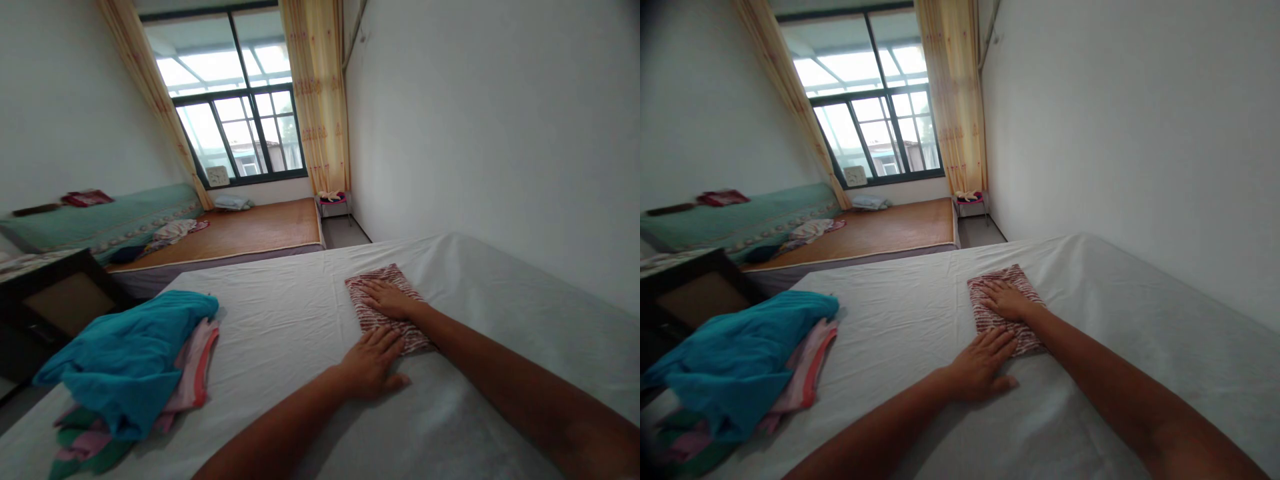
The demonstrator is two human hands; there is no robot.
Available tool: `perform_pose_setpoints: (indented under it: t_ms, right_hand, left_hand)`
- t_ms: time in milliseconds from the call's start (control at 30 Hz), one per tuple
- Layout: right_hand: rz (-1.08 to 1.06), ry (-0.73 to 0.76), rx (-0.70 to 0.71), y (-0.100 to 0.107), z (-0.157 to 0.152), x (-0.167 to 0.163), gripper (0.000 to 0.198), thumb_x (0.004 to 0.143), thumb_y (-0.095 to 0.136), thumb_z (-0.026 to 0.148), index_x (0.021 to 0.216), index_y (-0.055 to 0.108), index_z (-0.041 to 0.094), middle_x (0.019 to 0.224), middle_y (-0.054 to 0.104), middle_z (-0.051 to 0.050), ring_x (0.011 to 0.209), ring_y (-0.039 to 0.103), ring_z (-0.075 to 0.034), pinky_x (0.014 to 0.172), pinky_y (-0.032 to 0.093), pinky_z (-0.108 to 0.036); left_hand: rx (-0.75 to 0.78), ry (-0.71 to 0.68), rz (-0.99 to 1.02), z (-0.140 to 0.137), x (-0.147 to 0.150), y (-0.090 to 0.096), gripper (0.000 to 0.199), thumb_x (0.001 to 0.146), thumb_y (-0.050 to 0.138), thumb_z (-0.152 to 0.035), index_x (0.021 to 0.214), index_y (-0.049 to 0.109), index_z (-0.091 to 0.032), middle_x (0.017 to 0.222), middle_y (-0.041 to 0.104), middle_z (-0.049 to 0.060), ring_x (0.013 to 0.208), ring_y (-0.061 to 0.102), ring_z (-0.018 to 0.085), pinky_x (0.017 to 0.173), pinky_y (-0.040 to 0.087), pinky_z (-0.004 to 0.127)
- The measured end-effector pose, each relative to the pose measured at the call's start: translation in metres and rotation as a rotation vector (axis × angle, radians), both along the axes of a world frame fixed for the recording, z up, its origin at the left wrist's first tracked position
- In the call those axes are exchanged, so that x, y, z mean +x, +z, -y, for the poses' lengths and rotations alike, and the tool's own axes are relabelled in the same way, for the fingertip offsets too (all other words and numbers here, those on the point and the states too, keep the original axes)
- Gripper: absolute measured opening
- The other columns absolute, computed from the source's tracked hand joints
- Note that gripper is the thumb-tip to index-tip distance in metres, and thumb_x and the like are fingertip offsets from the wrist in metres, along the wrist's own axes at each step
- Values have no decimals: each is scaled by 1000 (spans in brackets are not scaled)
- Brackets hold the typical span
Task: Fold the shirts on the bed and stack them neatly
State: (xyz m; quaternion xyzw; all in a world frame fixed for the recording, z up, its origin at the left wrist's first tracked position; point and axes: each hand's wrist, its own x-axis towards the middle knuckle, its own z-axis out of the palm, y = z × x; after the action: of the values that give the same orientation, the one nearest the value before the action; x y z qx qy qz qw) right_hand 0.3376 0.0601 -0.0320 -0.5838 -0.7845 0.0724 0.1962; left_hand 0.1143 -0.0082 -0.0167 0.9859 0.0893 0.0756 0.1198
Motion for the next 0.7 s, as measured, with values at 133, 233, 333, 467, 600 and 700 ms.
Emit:
perform_pose_setpoints:
  t_ms: [133, 233, 333, 467, 600, 700]
  right_hand:
    - [44, -58, -11, -17, -3, 8, 46, 95, 37, 46, 137, 47, 31, 148, 41, -1, 138, 31, -19, 114, 18, -44]
    - [20, -265, -47, -15, -4, 27, 46, 92, 44, 42, 135, 49, 26, 147, 42, -4, 138, 32, -22, 114, 18, -44]
    - [-8, -473, -50, -9, 7, 45, 50, 89, 49, 39, 133, 50, 15, 144, 45, -16, 135, 36, -28, 112, 23, -45]
    - [-58, -500, -47, -5, 35, 52, 51, 86, 53, 35, 133, 47, 14, 133, 55, -16, 123, 51, -27, 103, 37, -38]
    - [-184, -574, -57, -2, 57, 47, 57, 78, 63, 38, 128, 51, 15, 123, 63, -13, 111, 59, -26, 95, 43, -35]
    - [-188, -627, -158, 6, 65, 50, 47, 75, 64, 49, 106, 66, 14, 102, 71, -13, 98, 65, -28, 85, 47, -33]
  left_hand:
    - [24, -8, 0, 10, -1, 2, 64, 95, 29, -56, 149, 24, -23, 154, 29, 7, 144, 14, 26, 116, 15, 46]
    - [42, 7, 5, 10, -3, 2, 63, 95, 28, -55, 149, 24, -23, 153, 30, 6, 144, 15, 26, 115, 16, 45]
    - [54, 7, 19, 9, -6, -1, 61, 96, 27, -54, 149, 26, -24, 153, 32, 6, 144, 16, 25, 115, 17, 45]
    - [60, 2, 45, 9, -7, -4, 59, 96, 28, -52, 147, 29, -23, 153, 32, 7, 143, 19, 25, 114, 18, 44]
    - [62, 8, 60, 9, -7, -5, 58, 95, 31, -51, 147, 30, -24, 152, 34, 6, 142, 21, 25, 114, 19, 44]
    - [65, 17, 67, 9, -7, -6, 55, 95, 32, -49, 146, 30, -26, 152, 35, 5, 142, 22, 25, 113, 20, 45]
